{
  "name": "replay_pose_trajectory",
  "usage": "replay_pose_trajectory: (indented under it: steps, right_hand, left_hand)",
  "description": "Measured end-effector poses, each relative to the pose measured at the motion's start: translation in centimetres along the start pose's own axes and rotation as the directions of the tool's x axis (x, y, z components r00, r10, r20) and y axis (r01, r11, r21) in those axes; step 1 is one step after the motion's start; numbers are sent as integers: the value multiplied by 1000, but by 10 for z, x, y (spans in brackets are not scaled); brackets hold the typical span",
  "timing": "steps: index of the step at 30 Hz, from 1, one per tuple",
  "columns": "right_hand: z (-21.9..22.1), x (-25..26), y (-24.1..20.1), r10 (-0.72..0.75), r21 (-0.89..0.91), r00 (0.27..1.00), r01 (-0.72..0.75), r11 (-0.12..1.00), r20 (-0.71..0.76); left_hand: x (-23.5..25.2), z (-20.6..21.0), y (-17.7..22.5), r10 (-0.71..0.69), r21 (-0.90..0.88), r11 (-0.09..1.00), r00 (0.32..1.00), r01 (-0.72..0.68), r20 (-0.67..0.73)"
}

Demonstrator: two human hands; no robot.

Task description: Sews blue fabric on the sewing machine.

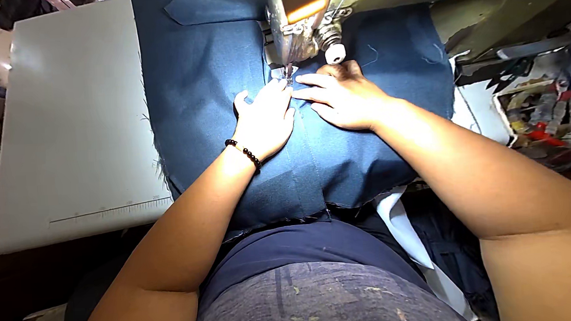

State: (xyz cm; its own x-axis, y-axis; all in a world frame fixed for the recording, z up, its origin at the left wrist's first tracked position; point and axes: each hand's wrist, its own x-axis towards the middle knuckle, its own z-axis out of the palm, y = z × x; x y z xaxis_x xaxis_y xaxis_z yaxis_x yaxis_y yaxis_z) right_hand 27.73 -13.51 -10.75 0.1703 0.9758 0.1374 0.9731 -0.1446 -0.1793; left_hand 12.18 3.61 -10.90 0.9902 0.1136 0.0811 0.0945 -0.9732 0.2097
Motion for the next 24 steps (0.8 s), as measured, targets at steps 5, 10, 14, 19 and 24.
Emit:
replay_pose_trajectory:
  steps: [5,10,14,19,24]
  right_hand:
    - [0,1,2,-9,-6,1000,9,1000,1]
    - [0,3,3,3,-12,1000,-3,1000,6]
    - [1,5,4,-4,-11,1000,4,1000,-7]
    - [-4,5,-3,53,-33,999,-53,998,4]
    - [-13,-22,-60,328,236,925,-281,930,-190]
  left_hand:
    - [1,-1,-1,-1,-17,1000,1000,1,0]
    - [3,1,-4,-2,-22,1000,1000,2,-5]
    - [4,-1,-4,8,-16,1000,1000,-8,2]
    - [6,-3,-6,11,-17,1000,1000,-11,25]
    - [-17,-7,4,36,20,999,997,-38,72]
